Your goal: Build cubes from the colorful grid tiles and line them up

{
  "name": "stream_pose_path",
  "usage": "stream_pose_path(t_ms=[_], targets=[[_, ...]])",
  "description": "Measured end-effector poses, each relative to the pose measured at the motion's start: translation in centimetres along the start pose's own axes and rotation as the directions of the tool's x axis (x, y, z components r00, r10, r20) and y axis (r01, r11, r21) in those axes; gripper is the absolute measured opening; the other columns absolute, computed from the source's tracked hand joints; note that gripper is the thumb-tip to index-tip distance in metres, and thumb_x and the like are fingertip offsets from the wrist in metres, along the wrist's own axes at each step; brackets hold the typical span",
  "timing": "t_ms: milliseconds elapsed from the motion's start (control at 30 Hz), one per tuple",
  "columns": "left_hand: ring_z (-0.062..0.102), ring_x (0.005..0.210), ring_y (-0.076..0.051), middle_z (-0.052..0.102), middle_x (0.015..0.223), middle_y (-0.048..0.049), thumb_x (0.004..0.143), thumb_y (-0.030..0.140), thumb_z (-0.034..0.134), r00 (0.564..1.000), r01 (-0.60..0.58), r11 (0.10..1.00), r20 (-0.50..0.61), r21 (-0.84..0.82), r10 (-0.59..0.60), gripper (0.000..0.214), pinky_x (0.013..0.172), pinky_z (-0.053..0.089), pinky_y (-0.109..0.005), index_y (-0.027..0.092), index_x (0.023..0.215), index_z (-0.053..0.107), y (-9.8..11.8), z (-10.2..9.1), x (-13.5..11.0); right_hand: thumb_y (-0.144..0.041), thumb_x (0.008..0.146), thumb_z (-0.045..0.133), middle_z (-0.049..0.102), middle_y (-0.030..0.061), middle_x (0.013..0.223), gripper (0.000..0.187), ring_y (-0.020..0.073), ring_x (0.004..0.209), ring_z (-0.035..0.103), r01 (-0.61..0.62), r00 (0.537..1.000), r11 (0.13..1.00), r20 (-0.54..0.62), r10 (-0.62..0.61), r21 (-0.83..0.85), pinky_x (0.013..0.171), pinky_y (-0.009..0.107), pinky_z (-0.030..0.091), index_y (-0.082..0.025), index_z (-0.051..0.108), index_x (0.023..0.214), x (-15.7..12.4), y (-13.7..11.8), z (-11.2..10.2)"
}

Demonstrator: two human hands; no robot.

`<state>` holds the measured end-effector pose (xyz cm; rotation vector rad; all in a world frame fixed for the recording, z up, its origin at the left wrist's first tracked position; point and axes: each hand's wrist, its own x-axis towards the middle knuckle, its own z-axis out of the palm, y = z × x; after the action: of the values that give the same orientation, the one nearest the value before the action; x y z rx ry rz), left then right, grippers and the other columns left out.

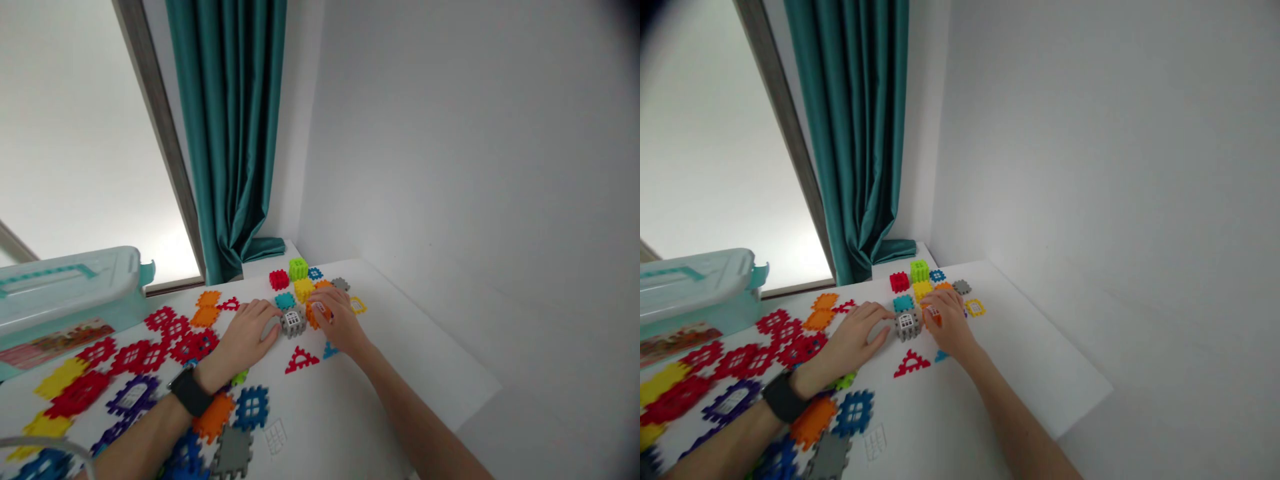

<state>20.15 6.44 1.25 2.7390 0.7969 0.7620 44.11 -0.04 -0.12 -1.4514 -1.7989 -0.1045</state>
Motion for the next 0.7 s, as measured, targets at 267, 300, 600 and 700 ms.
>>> stream_pose_path(t_ms=[267,300,600,700], targets=[[0.060,0.100,-0.027,0.068,0.104,-0.0073,0.094,0.025,0.049,0.999,0.044,0.996,-0.016,0.076,-0.043,0.018,0.090,0.045,-0.044,0.021,0.101,0.065,-1.0,-3.4,-1.6,-0.020,0.093,0.053,0.072,0.0071,0.107,0.017,0.0242,0.107,0.060,0.115,0.992,0.990,0.035,-0.118,0.084,0.101,0.044,0.041,-0.023,0.068,0.100,0.5,-4.5,1.6],[0.060,0.101,-0.027,0.068,0.104,-0.0073,0.094,0.025,0.049,0.998,0.055,0.995,-0.019,0.084,-0.054,0.018,0.089,0.045,-0.044,0.021,0.101,0.065,-1.3,-3.8,-2.1,-0.020,0.094,0.053,0.071,0.0071,0.107,0.017,0.0240,0.106,0.060,0.128,0.990,0.987,0.042,-0.133,0.094,0.100,0.044,0.042,-0.023,0.068,0.100,0.7,-5.1,1.9],[0.061,0.100,-0.026,0.068,0.103,-0.0073,0.093,0.024,0.052,0.985,0.170,0.965,-0.018,0.202,-0.170,0.015,0.091,0.045,-0.044,0.021,0.098,0.066,-3.0,-6.9,-7.7,-0.021,0.095,0.052,0.071,0.0054,0.105,0.016,0.0233,0.105,0.060,0.210,0.964,0.964,0.128,-0.232,0.162,0.100,0.043,0.039,-0.025,0.067,0.099,2.2,-9.7,4.7],[0.062,0.100,-0.027,0.069,0.103,-0.0072,0.095,0.026,0.051,0.980,0.200,0.959,-0.024,0.202,-0.199,0.015,0.090,0.045,-0.044,0.022,0.098,0.066,-3.4,-7.9,-9.5,-0.021,0.095,0.052,0.071,0.0061,0.105,0.017,0.0236,0.104,0.060,0.236,0.949,0.956,0.172,-0.265,0.175,0.098,0.043,0.040,-0.024,0.067,0.101,2.3,-11.2,5.7]])
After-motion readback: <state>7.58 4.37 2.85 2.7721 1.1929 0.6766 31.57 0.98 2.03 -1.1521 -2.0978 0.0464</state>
